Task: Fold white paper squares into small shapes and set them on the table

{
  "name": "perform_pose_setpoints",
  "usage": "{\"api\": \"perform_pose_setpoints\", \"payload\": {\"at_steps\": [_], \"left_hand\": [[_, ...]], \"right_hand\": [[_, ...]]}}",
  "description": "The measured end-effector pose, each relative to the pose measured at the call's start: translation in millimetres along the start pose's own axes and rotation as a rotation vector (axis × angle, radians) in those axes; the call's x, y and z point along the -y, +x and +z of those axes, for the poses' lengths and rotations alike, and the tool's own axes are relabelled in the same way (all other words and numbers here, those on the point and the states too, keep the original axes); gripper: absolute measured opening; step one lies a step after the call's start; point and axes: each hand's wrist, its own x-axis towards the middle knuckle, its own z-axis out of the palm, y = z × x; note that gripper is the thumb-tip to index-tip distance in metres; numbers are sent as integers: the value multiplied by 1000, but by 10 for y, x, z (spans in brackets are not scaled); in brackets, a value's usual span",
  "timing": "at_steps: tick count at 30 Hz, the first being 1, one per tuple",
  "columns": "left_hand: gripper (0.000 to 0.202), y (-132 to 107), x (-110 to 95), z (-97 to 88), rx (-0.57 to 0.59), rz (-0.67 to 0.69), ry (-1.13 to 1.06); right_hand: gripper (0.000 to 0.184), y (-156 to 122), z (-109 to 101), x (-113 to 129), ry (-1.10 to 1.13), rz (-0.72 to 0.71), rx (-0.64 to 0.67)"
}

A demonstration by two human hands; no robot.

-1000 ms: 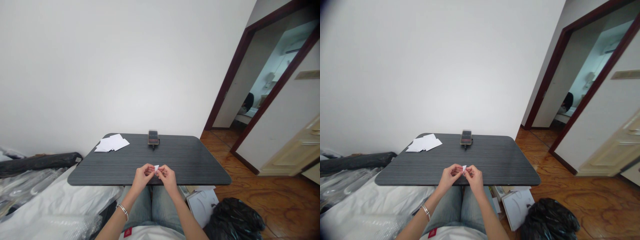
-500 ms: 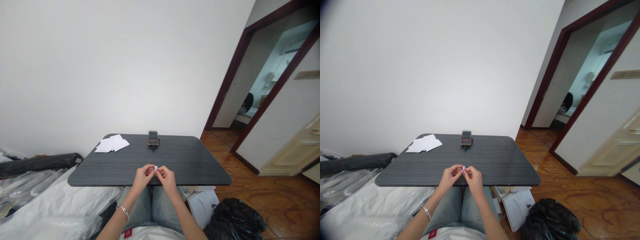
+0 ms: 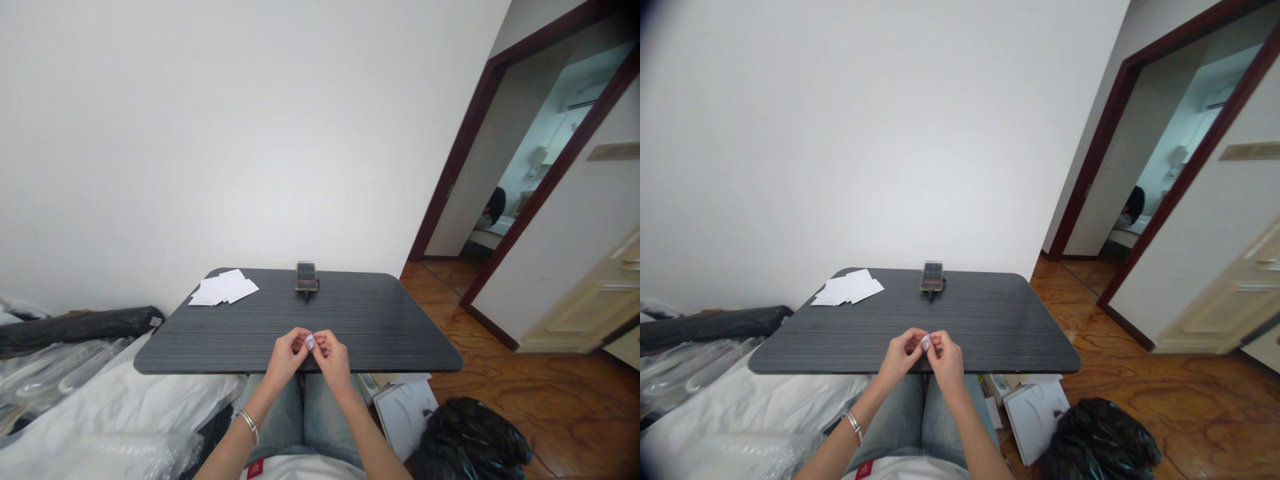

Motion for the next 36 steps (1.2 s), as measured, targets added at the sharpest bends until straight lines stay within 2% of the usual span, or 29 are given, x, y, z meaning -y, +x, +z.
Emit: {"api": "perform_pose_setpoints", "payload": {"at_steps": [8, 13, 20, 29, 36], "left_hand": [[18, 43, -7, -46, 38, -72, -265], [16, 54, 20, -74, 34, -132, -401], [15, 59, 49, -122, 59, -67, -393], [22, 50, -9, -120, 82, -126, -354], [18, 65, 59, -95, 65, -161, -390]], "right_hand": [[13, 33, -35, -7, 302, 119, 55], [9, 67, -52, -77, 409, 167, 88], [13, 72, -85, -80, 459, 171, 111], [22, 68, -41, -104, 433, 189, 78], [22, 84, -53, -60, 454, 202, 92]]}}
